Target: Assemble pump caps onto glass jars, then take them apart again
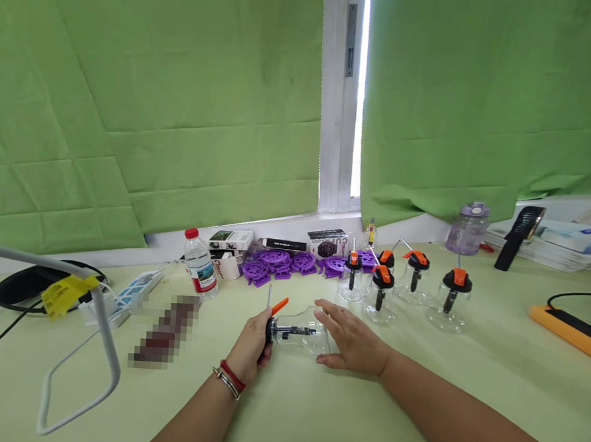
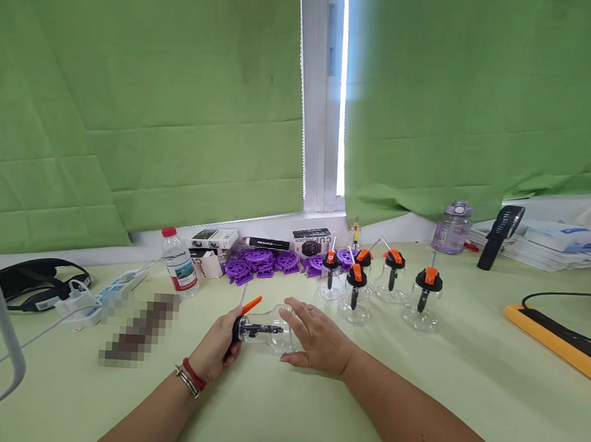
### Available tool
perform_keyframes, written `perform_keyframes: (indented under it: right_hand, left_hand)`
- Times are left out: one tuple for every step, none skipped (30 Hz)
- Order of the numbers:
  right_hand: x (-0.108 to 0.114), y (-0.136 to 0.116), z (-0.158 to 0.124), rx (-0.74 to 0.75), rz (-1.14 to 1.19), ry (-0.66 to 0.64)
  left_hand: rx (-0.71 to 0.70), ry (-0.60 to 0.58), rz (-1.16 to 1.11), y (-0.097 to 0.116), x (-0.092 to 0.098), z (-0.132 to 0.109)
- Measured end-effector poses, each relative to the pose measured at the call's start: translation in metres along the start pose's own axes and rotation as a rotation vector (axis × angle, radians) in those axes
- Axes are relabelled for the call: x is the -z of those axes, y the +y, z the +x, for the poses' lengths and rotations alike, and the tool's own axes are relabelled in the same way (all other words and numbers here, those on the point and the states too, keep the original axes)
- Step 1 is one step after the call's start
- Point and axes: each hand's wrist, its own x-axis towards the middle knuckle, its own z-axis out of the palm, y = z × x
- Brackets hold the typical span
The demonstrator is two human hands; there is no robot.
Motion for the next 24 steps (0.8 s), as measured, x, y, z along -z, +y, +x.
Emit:
perform_keyframes:
  right_hand:
    - [-0.001,0.001,-0.001,0.001,-0.002,0.0]
    - [-0.002,0.001,-0.002,-0.008,0.004,-0.003]
    - [-0.003,0.002,-0.003,-0.024,0.016,-0.01]
    - [-0.002,0.001,-0.004,-0.044,0.035,-0.018]
    - [-0.001,0.001,-0.005,-0.07,0.059,-0.027]
    - [0.0,0.0,-0.005,-0.098,0.09,-0.035]
    - [0.002,-0.002,-0.004,-0.129,0.128,-0.043]
    - [0.004,-0.003,-0.004,-0.161,0.172,-0.05]
    - [0.005,-0.005,-0.003,-0.195,0.22,-0.056]
    - [0.007,-0.006,-0.003,-0.229,0.272,-0.06]
    - [0.009,-0.008,-0.002,-0.258,0.323,-0.063]
    - [0.01,-0.009,-0.001,-0.284,0.37,-0.067]
    - [0.011,-0.01,-0.001,-0.308,0.411,-0.074]
    - [0.012,-0.011,0.0,-0.33,0.445,-0.082]
    - [0.012,-0.011,0.0,-0.352,0.472,-0.088]
    - [0.013,-0.012,0.0,-0.375,0.495,-0.095]
    - [0.013,-0.012,0.001,-0.399,0.512,-0.101]
    - [0.014,-0.013,0.001,-0.424,0.528,-0.106]
    - [0.014,-0.013,0.002,-0.451,0.541,-0.111]
    - [0.014,-0.013,0.002,-0.478,0.553,-0.116]
    - [0.014,-0.013,0.002,-0.503,0.566,-0.122]
    - [0.014,-0.013,0.002,-0.526,0.581,-0.125]
    - [0.014,-0.013,0.002,-0.548,0.601,-0.127]
    - [0.013,-0.013,0.002,-0.565,0.624,-0.128]
  left_hand:
    - [0.0,-0.005,0.0,0.001,-0.002,-0.001]
    - [-0.004,-0.007,-0.002,0.002,-0.003,-0.003]
    - [-0.013,-0.003,-0.006,0.004,-0.005,-0.004]
    - [-0.024,0.003,-0.009,0.005,-0.006,-0.005]
    - [-0.04,0.011,-0.015,0.005,-0.007,-0.006]
    - [-0.057,0.019,-0.02,0.006,-0.009,-0.006]
    - [-0.075,0.026,-0.022,0.006,-0.01,-0.007]
    - [-0.094,0.034,-0.021,0.006,-0.01,-0.007]
    - [-0.115,0.042,-0.018,0.006,-0.011,-0.007]
    - [-0.136,0.047,-0.013,0.005,-0.012,-0.007]
    - [-0.156,0.052,-0.003,0.004,-0.012,-0.007]
    - [-0.173,0.055,0.008,0.003,-0.013,-0.006]
    - [-0.19,0.058,0.017,0.002,-0.013,-0.006]
    - [-0.204,0.059,0.023,0.001,-0.014,-0.005]
    - [-0.216,0.06,0.028,0.0,-0.014,-0.005]
    - [-0.227,0.065,0.033,-0.001,-0.014,-0.004]
    - [-0.236,0.07,0.038,-0.001,-0.015,-0.004]
    - [-0.246,0.071,0.044,-0.001,-0.015,-0.004]
    - [-0.258,0.073,0.052,-0.002,-0.015,-0.004]
    - [-0.268,0.074,0.061,-0.001,-0.014,-0.005]
    - [-0.277,0.074,0.07,-0.001,-0.014,-0.005]
    - [-0.285,0.073,0.08,-0.001,-0.014,-0.006]
    - [-0.29,0.073,0.09,-0.001,-0.014,-0.006]
    - [-0.292,0.074,0.097,0.0,-0.014,-0.006]
